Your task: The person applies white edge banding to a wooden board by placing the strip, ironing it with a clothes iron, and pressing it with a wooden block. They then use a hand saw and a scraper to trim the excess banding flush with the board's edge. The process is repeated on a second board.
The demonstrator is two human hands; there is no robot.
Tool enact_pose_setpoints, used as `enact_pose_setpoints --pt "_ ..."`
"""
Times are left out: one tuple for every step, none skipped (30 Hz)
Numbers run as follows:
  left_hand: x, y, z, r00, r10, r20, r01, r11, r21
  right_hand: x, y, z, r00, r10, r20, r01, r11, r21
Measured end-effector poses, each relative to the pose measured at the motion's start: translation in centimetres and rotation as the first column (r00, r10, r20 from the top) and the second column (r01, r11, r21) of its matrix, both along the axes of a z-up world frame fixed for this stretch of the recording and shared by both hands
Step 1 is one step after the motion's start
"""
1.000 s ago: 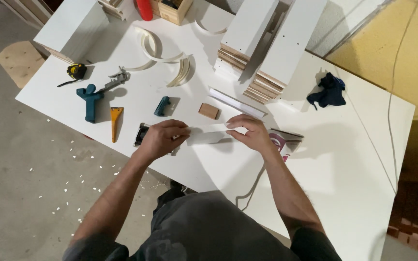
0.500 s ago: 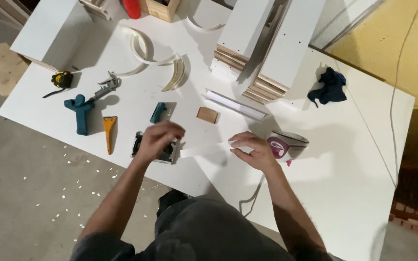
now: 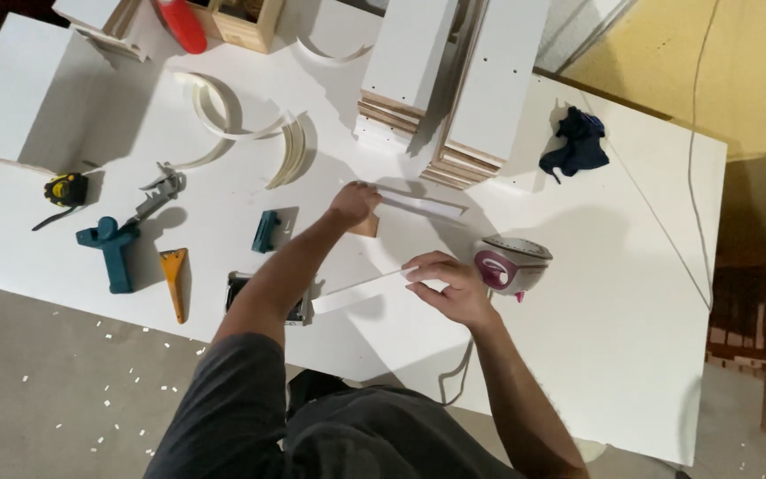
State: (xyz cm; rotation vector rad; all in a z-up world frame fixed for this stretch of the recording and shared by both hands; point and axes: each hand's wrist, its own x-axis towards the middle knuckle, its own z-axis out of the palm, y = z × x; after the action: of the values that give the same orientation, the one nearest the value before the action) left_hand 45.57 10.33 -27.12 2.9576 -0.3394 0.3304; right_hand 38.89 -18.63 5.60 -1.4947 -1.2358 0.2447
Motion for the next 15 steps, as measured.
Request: enact_pose_setpoints --pt "-0.5 0.2 2.5 1.000 0.000 -0.001 0.000 1.000 0.000 0.0 0.1 0.0 1.000 0.000 -0.001 0.000 1.000 0.000" --pt "-1.1 0.3 5.1 0.991 0.042 -0.131 -0.061 0.988 -0.143 -0.1 0.1 0.1 1.000 -0.007 -0.008 0.007 1.000 0.010" --pt "-1.8 0.8 7.8 0.962 0.072 -0.263 -0.144 0.952 -0.269 -0.1 0.3 0.2 1.000 -0.009 -0.016 0.009 1.000 0.025" --pt "-3.9 0.9 12.3 0.961 0.079 -0.265 -0.150 0.953 -0.264 -0.1 0.2 0.0 1.000 -0.003 -0.018 0.003 1.000 0.030" --pt "-5.8 1.1 16.9 0.953 0.044 -0.300 -0.184 0.870 -0.458 0.1 0.2 -0.2 1.000 -0.004 -0.017 0.005 0.999 0.042" --pt "-7.9 1.3 21.6 0.946 0.001 -0.325 -0.217 0.746 -0.629 0.1 0.3 -0.3 1.000 -0.005 -0.015 0.006 0.999 0.054" --pt "-10.4 1.3 25.9 0.946 0.026 -0.323 -0.233 0.749 -0.621 0.4 0.2 -1.0 1.000 0.017 -0.013 -0.016 0.998 0.066" --pt "-12.9 1.1 30.2 0.938 -0.002 -0.348 -0.280 0.590 -0.757 0.6 0.2 -1.7 1.000 0.017 -0.025 -0.015 0.997 0.071" --pt "-15.6 0.7 34.4 0.932 -0.035 -0.360 -0.317 0.401 -0.859 0.8 0.1 -2.4 0.999 0.018 -0.037 -0.016 0.997 0.074" --pt "-17.7 0.4 36.3 0.934 -0.010 -0.358 -0.324 0.402 -0.856 0.7 0.2 -2.0 0.999 0.042 -0.034 -0.039 0.996 0.083" --pt "-19.9 -0.2 38.1 0.932 -0.067 -0.355 -0.336 0.203 -0.920 0.6 0.2 -1.6 0.998 0.024 -0.057 -0.020 0.997 0.078" --pt "-22.1 -0.7 39.9 0.934 -0.121 -0.335 -0.339 -0.006 -0.941 0.5 0.2 -1.3 0.997 0.007 -0.080 -0.001 0.997 0.072" --pt "-23.2 -1.1 40.9 0.936 -0.100 -0.338 -0.341 -0.008 -0.940 1.1 0.0 -2.4 0.996 0.028 -0.082 -0.022 0.997 0.078" --pt "-24.3 -1.5 41.8 0.930 -0.120 -0.347 -0.349 0.007 -0.937 1.7 -0.1 -3.5 0.999 -0.017 -0.030 0.018 0.999 0.039" --pt "-25.5 -2.1 42.6 0.922 -0.146 -0.358 -0.360 0.019 -0.933 2.2 -0.5 -4.7 0.998 -0.065 0.020 0.065 0.998 -0.004"
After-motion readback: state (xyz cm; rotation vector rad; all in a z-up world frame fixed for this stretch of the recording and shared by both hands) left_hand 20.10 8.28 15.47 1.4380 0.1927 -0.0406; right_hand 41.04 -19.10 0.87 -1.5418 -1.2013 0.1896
